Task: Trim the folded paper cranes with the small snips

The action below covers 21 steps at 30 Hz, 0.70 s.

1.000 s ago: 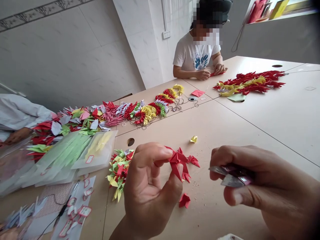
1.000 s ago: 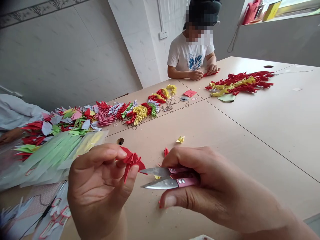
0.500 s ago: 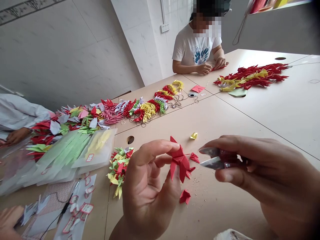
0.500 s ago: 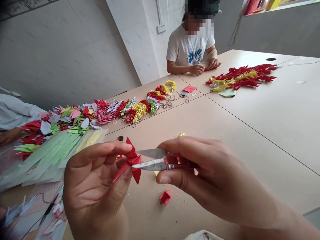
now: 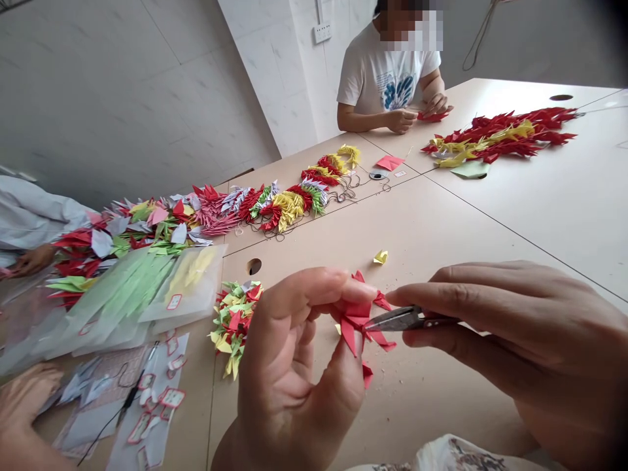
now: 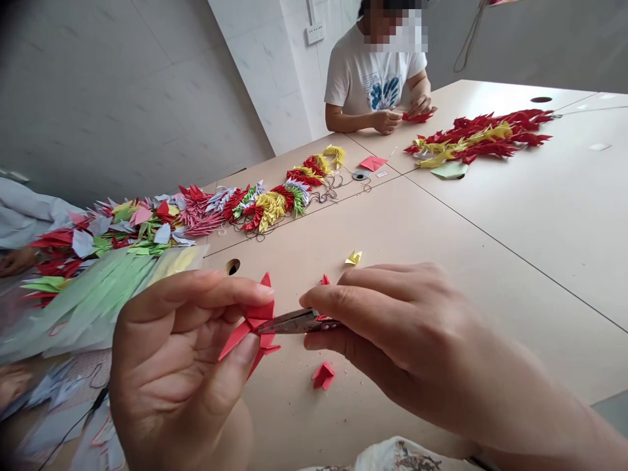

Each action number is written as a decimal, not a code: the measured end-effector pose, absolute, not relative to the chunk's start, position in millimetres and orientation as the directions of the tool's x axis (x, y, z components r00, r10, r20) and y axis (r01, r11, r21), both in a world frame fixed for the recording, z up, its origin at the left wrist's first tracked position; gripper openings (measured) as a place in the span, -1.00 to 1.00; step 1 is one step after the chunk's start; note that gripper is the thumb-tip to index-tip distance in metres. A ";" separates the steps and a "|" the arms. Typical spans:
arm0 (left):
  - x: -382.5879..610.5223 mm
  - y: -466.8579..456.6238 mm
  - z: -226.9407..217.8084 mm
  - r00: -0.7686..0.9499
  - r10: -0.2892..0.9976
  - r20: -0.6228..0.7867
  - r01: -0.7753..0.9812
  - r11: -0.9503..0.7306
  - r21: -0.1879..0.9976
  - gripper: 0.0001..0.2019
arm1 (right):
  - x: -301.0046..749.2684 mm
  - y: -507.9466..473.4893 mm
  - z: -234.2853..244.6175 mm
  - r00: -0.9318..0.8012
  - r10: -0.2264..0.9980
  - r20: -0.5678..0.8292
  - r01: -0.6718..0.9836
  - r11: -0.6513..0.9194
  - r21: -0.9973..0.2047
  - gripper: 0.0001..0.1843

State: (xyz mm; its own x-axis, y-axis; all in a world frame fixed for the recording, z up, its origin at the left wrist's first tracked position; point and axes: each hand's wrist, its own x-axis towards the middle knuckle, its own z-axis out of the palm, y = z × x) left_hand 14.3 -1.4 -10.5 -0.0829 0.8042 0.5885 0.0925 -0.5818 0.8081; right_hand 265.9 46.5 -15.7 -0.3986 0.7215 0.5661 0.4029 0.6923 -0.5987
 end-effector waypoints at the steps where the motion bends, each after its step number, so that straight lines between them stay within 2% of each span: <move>1: 15.2 -2.0 -10.1 -0.090 0.808 0.582 0.091 -0.575 0.813 -0.31 | 269.5 46.1 -20.1 -0.394 0.732 0.556 0.406 0.681 -0.609 -0.60; 6: 19.8 -5.8 -7.5 -0.098 0.840 0.534 0.137 -0.520 0.843 -0.30 | 280.8 42.7 -37.0 -0.419 0.709 0.567 0.408 0.705 -0.580 -0.51; 10: 19.5 -0.8 -10.1 -0.074 0.801 0.594 0.147 -0.580 0.801 -0.36 | 280.0 41.7 -36.1 -0.451 0.674 0.585 0.414 0.739 -0.533 -0.52; 13: 16.7 4.8 -13.9 -0.043 0.765 0.643 0.160 -0.630 0.760 -0.36 | 274.4 44.3 -24.7 -0.470 0.644 0.604 0.416 0.765 -0.491 -0.59; 17: 13.5 7.0 -14.5 -0.021 0.777 0.629 0.179 -0.617 0.767 -0.37 | 263.7 50.4 -3.8 -0.525 0.572 0.630 0.398 0.820 -0.413 -0.84; 21: 12.5 5.7 -13.2 -0.007 0.781 0.625 0.142 -0.618 0.774 -0.32 | 259.5 53.2 7.0 -0.578 0.536 0.616 0.374 0.844 -0.384 -0.84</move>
